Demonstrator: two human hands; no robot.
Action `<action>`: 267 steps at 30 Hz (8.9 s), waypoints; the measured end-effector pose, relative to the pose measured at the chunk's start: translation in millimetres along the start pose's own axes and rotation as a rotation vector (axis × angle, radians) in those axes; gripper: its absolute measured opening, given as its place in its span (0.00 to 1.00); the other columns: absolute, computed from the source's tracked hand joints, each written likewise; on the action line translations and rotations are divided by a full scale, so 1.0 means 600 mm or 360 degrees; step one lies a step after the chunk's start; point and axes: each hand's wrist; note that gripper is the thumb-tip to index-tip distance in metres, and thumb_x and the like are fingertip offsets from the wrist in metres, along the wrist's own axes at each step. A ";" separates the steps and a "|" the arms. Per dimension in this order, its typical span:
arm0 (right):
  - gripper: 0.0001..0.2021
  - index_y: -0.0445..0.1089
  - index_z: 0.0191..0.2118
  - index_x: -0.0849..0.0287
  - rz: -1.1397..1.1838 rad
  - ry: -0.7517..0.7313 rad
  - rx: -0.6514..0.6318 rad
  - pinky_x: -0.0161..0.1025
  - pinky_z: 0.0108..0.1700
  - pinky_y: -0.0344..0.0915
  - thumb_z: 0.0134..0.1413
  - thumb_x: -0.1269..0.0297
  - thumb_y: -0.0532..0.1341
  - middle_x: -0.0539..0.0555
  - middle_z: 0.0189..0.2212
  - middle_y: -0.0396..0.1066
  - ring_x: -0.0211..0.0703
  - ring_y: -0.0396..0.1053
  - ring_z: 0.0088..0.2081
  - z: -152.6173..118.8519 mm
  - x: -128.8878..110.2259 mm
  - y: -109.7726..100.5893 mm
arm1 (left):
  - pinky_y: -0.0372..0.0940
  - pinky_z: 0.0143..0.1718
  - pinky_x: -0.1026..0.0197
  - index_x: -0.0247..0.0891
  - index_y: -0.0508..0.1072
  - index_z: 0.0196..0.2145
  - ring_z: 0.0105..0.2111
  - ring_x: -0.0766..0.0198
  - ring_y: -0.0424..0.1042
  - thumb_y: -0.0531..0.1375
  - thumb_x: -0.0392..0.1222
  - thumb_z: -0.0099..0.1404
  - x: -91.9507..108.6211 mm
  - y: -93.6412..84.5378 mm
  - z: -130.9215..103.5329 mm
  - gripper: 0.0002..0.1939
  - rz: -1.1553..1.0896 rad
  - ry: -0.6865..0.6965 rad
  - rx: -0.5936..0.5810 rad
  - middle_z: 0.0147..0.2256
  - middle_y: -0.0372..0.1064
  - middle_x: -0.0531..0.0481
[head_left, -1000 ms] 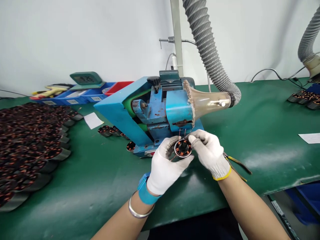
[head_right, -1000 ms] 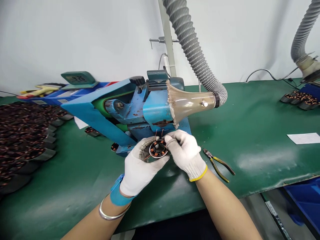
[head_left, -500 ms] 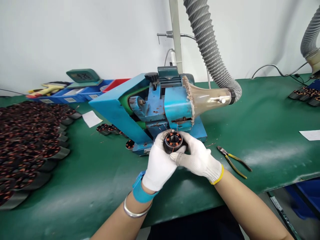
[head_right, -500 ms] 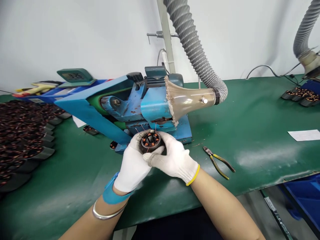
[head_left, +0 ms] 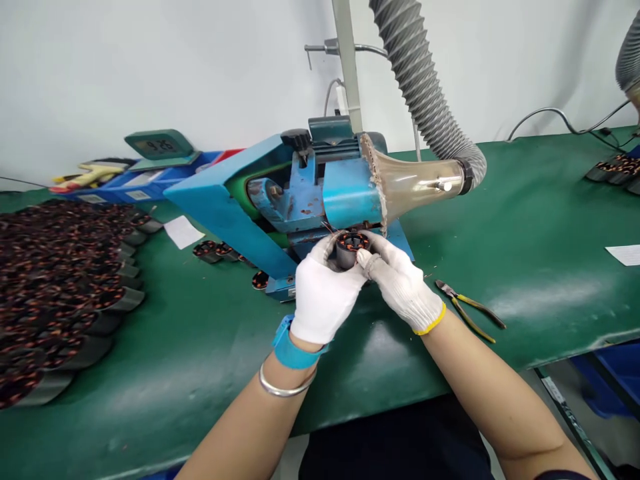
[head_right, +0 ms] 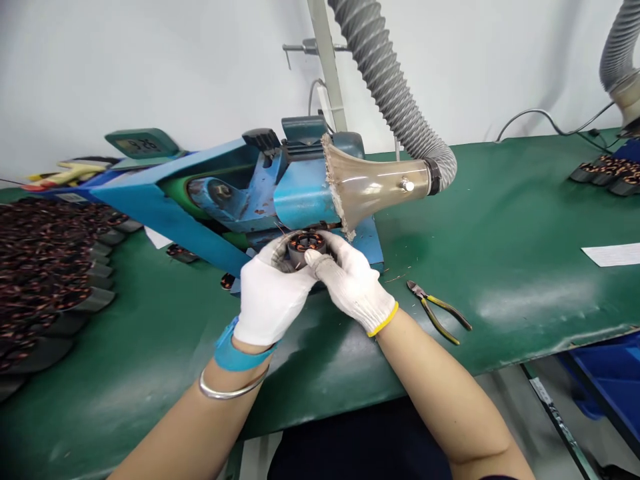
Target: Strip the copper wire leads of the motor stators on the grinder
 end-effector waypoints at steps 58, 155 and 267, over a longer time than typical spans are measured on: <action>0.15 0.67 0.48 0.57 -0.1325 -0.0997 -0.0132 0.39 0.36 0.73 0.59 0.58 0.54 0.57 0.40 0.75 0.45 0.75 0.38 -0.073 0.007 0.029 | 0.54 0.60 0.45 0.25 0.56 0.60 0.58 0.42 0.60 0.67 0.42 0.51 -0.224 -0.356 0.137 0.43 0.0658 -0.0605 0.0707 0.58 0.59 0.27; 0.35 0.56 0.61 0.58 -0.0734 -0.0308 -0.0106 0.47 0.59 0.62 0.42 0.69 0.61 0.58 0.58 0.62 0.50 0.62 0.58 -0.035 0.011 0.003 | 0.70 0.47 0.53 0.38 0.66 0.42 0.43 0.55 0.74 0.70 0.40 0.45 -0.028 -0.039 -0.026 0.27 0.0116 0.0094 0.0151 0.42 0.74 0.45; 0.21 0.69 0.46 0.62 -0.0108 0.0189 0.0294 0.37 0.40 0.67 0.49 0.55 0.64 0.51 0.30 0.69 0.39 0.66 0.33 0.002 0.001 0.014 | 0.69 0.36 0.57 0.36 0.71 0.32 0.32 0.58 0.73 0.72 0.39 0.39 -0.019 0.010 0.013 0.21 0.0100 0.0009 0.0208 0.31 0.75 0.48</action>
Point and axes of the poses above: each hand's wrist, its own z-axis towards the middle knuckle, its own y-axis out of the palm, x = y × z
